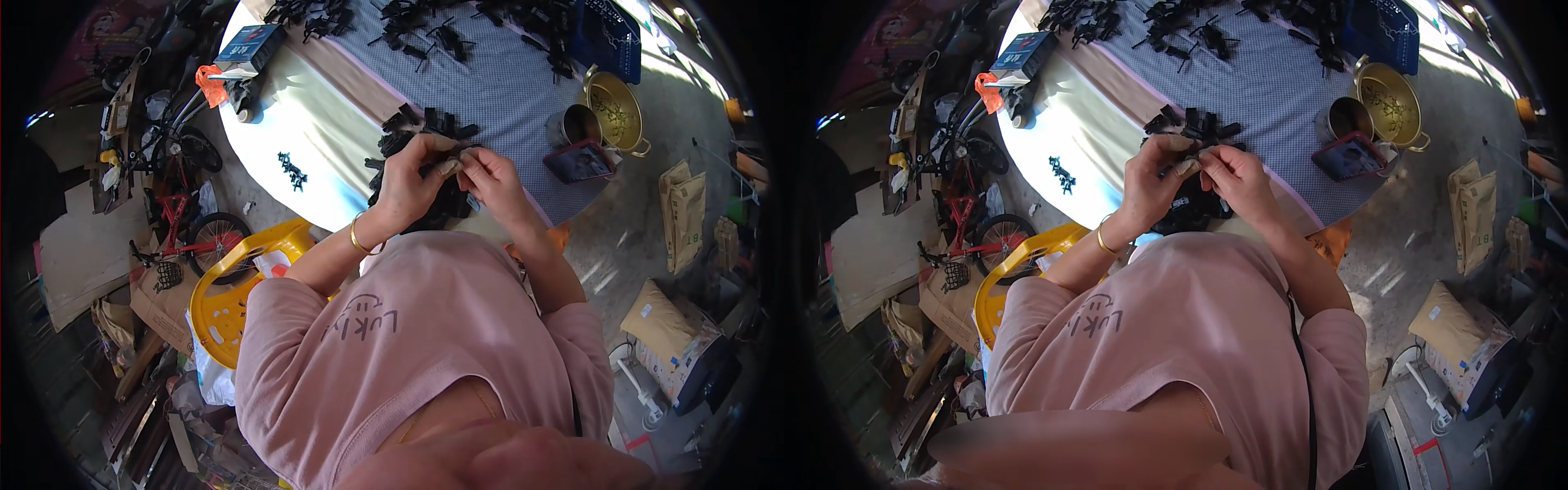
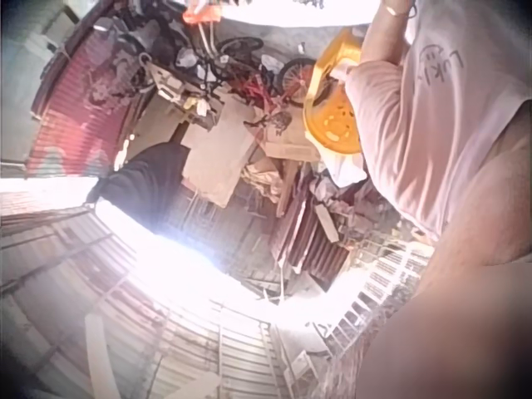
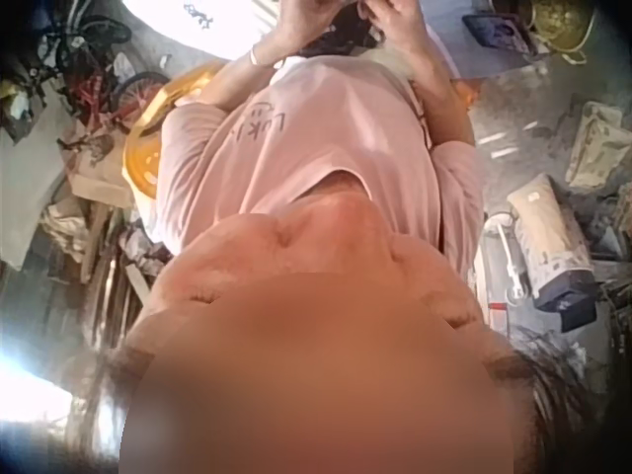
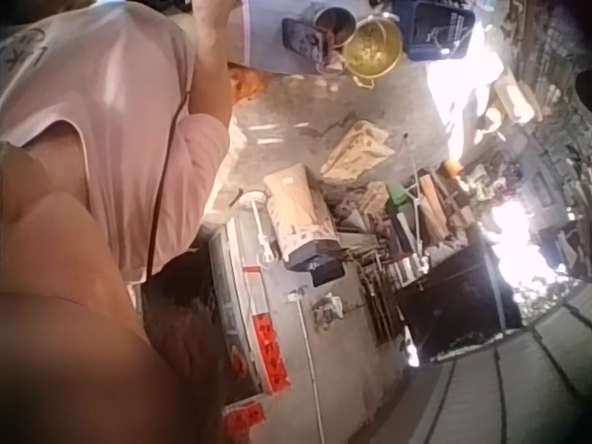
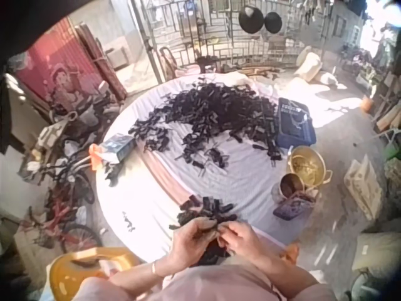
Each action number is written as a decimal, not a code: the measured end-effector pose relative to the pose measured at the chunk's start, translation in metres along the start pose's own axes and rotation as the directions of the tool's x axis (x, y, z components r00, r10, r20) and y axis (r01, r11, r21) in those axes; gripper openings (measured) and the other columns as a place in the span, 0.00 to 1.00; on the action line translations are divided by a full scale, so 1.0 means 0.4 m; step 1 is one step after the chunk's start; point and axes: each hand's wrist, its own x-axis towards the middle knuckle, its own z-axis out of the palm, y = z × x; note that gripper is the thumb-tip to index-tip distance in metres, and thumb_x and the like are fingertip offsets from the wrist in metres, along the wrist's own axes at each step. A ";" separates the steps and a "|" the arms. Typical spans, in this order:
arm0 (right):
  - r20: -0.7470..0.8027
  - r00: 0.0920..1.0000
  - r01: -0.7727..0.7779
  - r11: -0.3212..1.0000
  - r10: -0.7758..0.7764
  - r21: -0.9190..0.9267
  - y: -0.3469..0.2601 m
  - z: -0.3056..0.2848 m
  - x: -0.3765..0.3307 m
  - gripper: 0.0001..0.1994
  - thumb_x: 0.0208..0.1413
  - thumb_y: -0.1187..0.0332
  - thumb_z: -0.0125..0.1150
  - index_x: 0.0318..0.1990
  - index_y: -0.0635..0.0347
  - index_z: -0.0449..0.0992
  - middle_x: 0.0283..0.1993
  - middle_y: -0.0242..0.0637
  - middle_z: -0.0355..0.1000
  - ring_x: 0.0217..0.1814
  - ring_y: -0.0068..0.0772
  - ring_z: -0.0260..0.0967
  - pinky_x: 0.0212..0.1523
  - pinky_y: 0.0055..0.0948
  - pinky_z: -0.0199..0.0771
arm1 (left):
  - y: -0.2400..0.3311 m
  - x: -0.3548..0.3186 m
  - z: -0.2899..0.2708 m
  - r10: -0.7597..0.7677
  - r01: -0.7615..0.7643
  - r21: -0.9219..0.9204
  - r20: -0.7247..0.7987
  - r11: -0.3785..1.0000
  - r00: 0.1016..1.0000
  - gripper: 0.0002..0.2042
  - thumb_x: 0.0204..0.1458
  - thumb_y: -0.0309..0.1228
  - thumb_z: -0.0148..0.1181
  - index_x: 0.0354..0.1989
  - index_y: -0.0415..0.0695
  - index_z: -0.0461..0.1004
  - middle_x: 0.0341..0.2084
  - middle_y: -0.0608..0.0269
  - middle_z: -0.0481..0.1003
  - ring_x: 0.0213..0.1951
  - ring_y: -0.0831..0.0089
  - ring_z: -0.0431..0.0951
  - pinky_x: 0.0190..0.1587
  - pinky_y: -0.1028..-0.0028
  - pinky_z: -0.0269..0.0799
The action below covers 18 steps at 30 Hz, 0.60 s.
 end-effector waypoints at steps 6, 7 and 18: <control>-0.003 0.863 0.460 0.788 -0.505 -0.409 -0.016 -0.003 0.000 0.07 0.49 0.73 0.60 0.35 0.64 0.71 0.25 0.26 0.68 0.22 0.11 0.60 0.23 0.12 0.61 | -0.011 0.045 -0.047 -0.419 0.435 -0.840 0.285 0.323 0.862 0.15 0.58 0.28 0.42 0.52 0.40 0.56 0.43 0.54 0.68 0.44 0.65 0.72 0.46 0.72 0.70; 0.004 0.836 0.510 0.776 -0.548 -0.371 -0.023 0.002 -0.002 0.09 0.46 0.75 0.63 0.35 0.65 0.72 0.26 0.27 0.69 0.25 0.12 0.63 0.26 0.13 0.64 | -0.015 0.042 -0.047 -0.446 0.486 -0.836 0.344 0.255 0.826 0.14 0.58 0.28 0.42 0.52 0.40 0.57 0.43 0.54 0.68 0.44 0.66 0.72 0.45 0.71 0.71; -0.041 0.943 0.295 0.889 -0.329 -0.352 -0.020 -0.002 0.026 0.12 0.41 0.74 0.67 0.32 0.63 0.69 0.27 0.28 0.70 0.28 0.15 0.66 0.30 0.15 0.69 | -0.005 0.012 -0.034 -0.182 0.375 -0.473 0.403 0.798 0.897 0.19 0.53 0.25 0.50 0.54 0.37 0.59 0.43 0.64 0.68 0.42 0.78 0.70 0.45 0.77 0.69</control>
